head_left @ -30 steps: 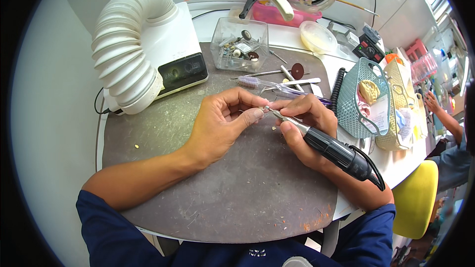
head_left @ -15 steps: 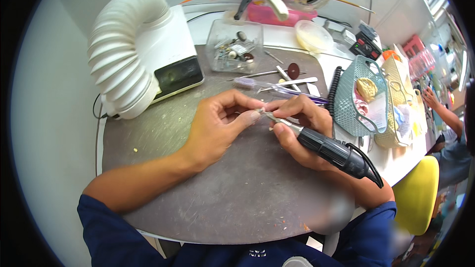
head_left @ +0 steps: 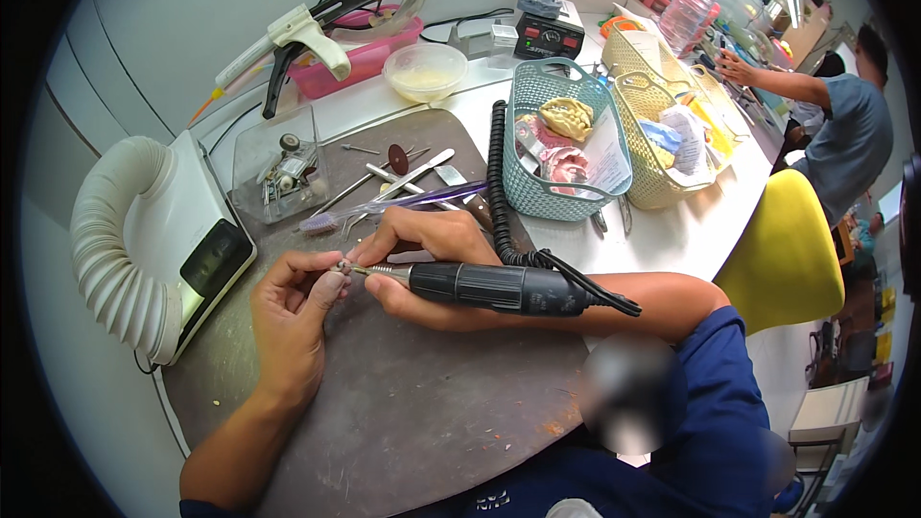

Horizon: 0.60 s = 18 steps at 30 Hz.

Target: The person uses a rotary handpiece to grind and shape a small, tooth-like object held in their left hand. They rotate the object to access different surfaces and periodically switch the grinding bit on the tool. The workspace contains dental models and various hand tools.

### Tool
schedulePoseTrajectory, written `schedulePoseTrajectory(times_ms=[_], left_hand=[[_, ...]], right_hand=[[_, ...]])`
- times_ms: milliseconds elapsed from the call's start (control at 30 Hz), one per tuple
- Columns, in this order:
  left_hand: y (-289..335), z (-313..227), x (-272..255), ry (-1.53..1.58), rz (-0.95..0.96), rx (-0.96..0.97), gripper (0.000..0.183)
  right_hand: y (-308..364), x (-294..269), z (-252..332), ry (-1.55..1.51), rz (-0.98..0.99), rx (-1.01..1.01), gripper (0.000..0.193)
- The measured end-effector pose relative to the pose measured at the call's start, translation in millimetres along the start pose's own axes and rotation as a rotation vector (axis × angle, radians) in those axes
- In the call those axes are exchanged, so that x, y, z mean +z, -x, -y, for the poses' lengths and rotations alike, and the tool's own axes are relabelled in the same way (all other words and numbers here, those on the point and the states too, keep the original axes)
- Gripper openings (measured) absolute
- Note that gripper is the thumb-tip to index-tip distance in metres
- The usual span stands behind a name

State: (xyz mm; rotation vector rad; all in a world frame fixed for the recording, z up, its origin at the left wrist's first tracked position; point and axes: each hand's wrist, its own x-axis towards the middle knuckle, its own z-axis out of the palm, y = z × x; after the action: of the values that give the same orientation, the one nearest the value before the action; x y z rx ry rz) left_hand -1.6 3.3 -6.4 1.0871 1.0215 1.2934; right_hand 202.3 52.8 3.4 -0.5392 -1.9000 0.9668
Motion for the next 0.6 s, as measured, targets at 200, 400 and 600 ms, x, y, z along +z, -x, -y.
schedulePoseTrajectory(times_ms=[200, 400, 600], left_hand=[[-7, -3, 4, 0.013, 0.035, -0.013, 0.018], [-4, -1, -1, 0.056, 0.067, -0.005, 0.02], [-5, 0, 0, 0.061, 0.047, 0.033, 0.018]], right_hand=[[4, -9, 4, 0.092, 0.027, 0.05, 0.021], [1, 4, -2, -0.005, -0.052, 0.038, 0.019], [2, -2, 1, 0.02, 0.047, 0.07, 0.016]])
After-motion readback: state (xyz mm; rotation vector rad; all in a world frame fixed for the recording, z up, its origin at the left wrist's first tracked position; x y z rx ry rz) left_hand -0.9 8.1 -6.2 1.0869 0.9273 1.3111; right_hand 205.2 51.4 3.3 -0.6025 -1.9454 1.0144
